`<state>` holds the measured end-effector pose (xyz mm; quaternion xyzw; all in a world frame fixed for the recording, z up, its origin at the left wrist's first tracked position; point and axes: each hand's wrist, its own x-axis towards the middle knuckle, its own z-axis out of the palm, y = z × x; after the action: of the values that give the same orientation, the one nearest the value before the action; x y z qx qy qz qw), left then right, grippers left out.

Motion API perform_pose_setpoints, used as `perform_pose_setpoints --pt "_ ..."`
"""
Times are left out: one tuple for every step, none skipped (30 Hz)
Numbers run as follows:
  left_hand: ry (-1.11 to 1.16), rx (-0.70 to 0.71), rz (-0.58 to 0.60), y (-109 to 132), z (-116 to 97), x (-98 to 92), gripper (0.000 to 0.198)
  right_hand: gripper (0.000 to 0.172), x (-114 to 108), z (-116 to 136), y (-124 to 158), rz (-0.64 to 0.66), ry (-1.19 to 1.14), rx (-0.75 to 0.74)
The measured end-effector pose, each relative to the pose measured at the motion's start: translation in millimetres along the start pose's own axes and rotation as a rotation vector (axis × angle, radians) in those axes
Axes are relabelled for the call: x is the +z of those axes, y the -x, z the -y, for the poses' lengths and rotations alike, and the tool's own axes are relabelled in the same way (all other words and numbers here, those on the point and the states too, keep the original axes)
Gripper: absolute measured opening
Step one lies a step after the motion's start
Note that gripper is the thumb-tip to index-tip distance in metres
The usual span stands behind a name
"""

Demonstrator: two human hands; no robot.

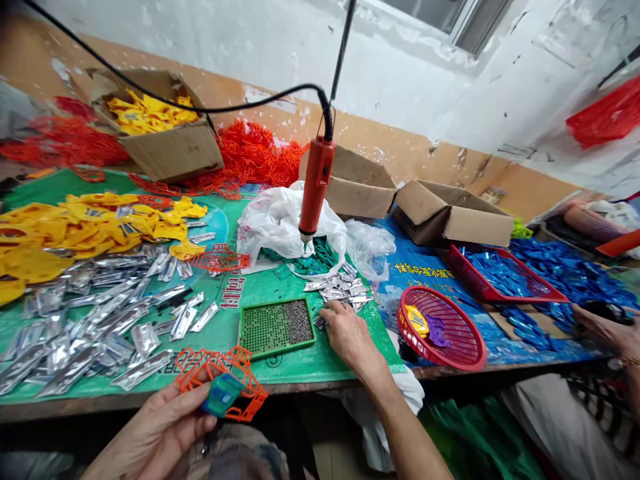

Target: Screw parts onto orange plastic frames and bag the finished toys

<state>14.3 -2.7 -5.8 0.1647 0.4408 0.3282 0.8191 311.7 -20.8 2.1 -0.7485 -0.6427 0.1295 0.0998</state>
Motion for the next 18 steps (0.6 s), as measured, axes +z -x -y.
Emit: perform_pose_setpoints --pt "-0.005 0.009 -0.004 0 1 -1.3 0.037 0.036 -2 1 -3 0.039 0.021 -0.016" --pt "-0.012 0.02 -0.007 -1 1 -2.8 0.037 0.036 -5 2 -6 0.074 0.039 -0.031" --pt "-0.016 0.036 -0.009 -1 2 -4.2 0.037 0.035 -8 2 -9 0.105 0.054 -0.044" --pt "-0.019 0.052 -0.011 -1 3 -5.3 0.037 0.035 -10 2 -12 0.132 0.066 -0.054" --pt "-0.02 0.064 -0.014 -2 3 -5.8 0.037 0.034 -13 1 -14 0.155 0.077 -0.06" --pt "-0.02 0.072 -0.011 -2 4 -5.6 0.037 0.033 -15 0 -17 0.175 0.087 -0.063" --pt "-0.023 0.074 -0.002 -2 4 -4.8 0.038 0.032 -16 -1 -19 0.192 0.094 -0.065" --pt "-0.026 0.074 0.01 -1 3 -3.3 0.038 0.03 -18 -2 -22 0.208 0.1 -0.064" --pt "-0.029 0.074 0.023 -1 3 -1.5 0.037 0.027 -19 -2 -24 0.221 0.104 -0.061" --pt "-0.036 0.073 0.037 1 2 0.6 0.036 0.024 -20 -3 -27 0.233 0.106 -0.058" --pt "-0.04 0.075 0.044 2 1 2.5 0.036 0.021 -21 -4 -29 0.242 0.108 -0.054" --pt "-0.04 0.078 0.041 4 0 4.3 0.036 0.017 -21 -5 -32 0.251 0.11 -0.049" --pt "-0.036 0.082 0.028 6 -1 5.6 0.038 0.015 -21 -5 -34 0.257 0.112 -0.043" --pt "-0.03 0.087 0.015 7 -2 6.5 0.039 0.016 -21 -5 -36 0.261 0.112 -0.037" --pt "-0.023 0.091 0.005 9 -2 6.8 0.04 0.019 -21 -5 -37 0.26 0.11 -0.033" --pt "-0.015 0.099 0.001 10 -2 6.7 0.041 0.02 -21 -5 -37 0.254 0.105 -0.03" --pt "-0.01 0.107 0.003 11 -3 6.3 0.04 0.017 -20 -5 -36 0.242 0.097 -0.029" --pt "-0.009 0.113 0.007 11 -3 5.8 0.039 0.013 -20 -6 -35 0.223 0.087 -0.027"
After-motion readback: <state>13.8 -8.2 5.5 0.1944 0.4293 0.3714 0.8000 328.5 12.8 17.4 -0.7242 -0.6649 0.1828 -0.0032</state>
